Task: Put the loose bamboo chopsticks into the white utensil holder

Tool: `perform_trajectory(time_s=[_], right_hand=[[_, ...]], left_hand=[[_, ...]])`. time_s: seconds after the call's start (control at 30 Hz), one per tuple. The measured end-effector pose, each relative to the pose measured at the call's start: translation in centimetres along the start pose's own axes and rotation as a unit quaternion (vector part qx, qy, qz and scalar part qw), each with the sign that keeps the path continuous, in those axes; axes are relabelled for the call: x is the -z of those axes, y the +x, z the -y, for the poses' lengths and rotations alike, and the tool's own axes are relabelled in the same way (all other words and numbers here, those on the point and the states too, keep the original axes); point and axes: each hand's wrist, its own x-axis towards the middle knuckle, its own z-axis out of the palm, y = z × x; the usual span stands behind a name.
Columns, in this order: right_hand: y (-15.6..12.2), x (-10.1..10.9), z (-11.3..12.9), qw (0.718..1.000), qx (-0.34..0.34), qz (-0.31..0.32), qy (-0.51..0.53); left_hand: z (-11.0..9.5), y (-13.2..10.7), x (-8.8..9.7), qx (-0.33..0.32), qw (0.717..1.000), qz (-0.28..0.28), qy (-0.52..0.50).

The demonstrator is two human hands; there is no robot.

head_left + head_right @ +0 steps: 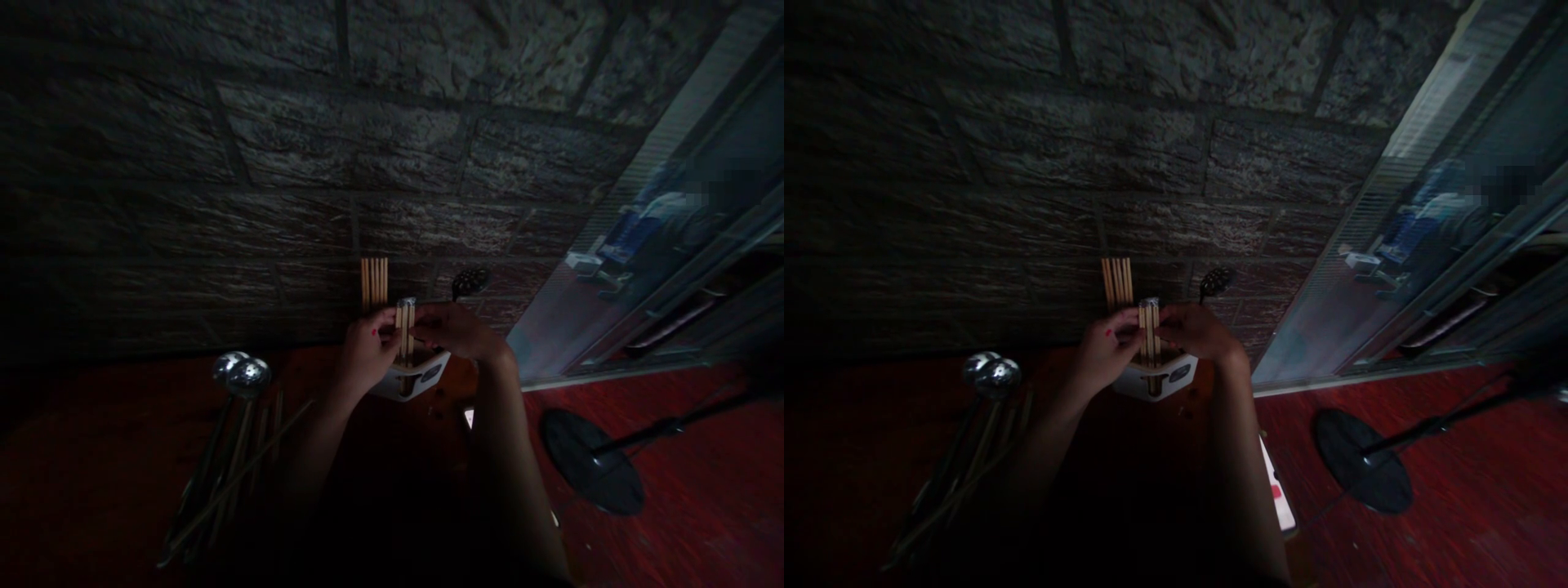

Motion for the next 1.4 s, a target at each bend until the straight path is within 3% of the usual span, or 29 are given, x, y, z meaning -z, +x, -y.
perform_trajectory(time_s=[0.43, 0.7, 0.93, 1.17, 1.4], right_hand=[[-0.5, 0.2, 0.8, 1.000, -0.017, 0.002, 0.020], [-0.3, 0.3, 0.1, 1.000, 0.012, -0.015, 0.014], [-0.2, 0.4, 0.5, 0.996, 0.036, -0.078, 0.006], [0.5, 0.1, 0.1, 0.991, 0.073, -0.075, 0.079], [0.5, 0.2, 0.1, 0.993, 0.081, -0.068, 0.056]], left_hand=[[-0.4, 0.0, 0.3, 0.012, 0.999, -0.002, -0.032], [-0.8, 0.0, 0.7, 0.013, 0.999, -0.022, -0.024], [-1.1, 0.0, 0.7, 0.011, 0.999, -0.036, -0.023], [-0.3, 0.0, 0.4, -0.001, 0.999, -0.037, -0.031], [-0.3, 0.1, 0.3, 0.008, 0.999, -0.039, -0.028]])
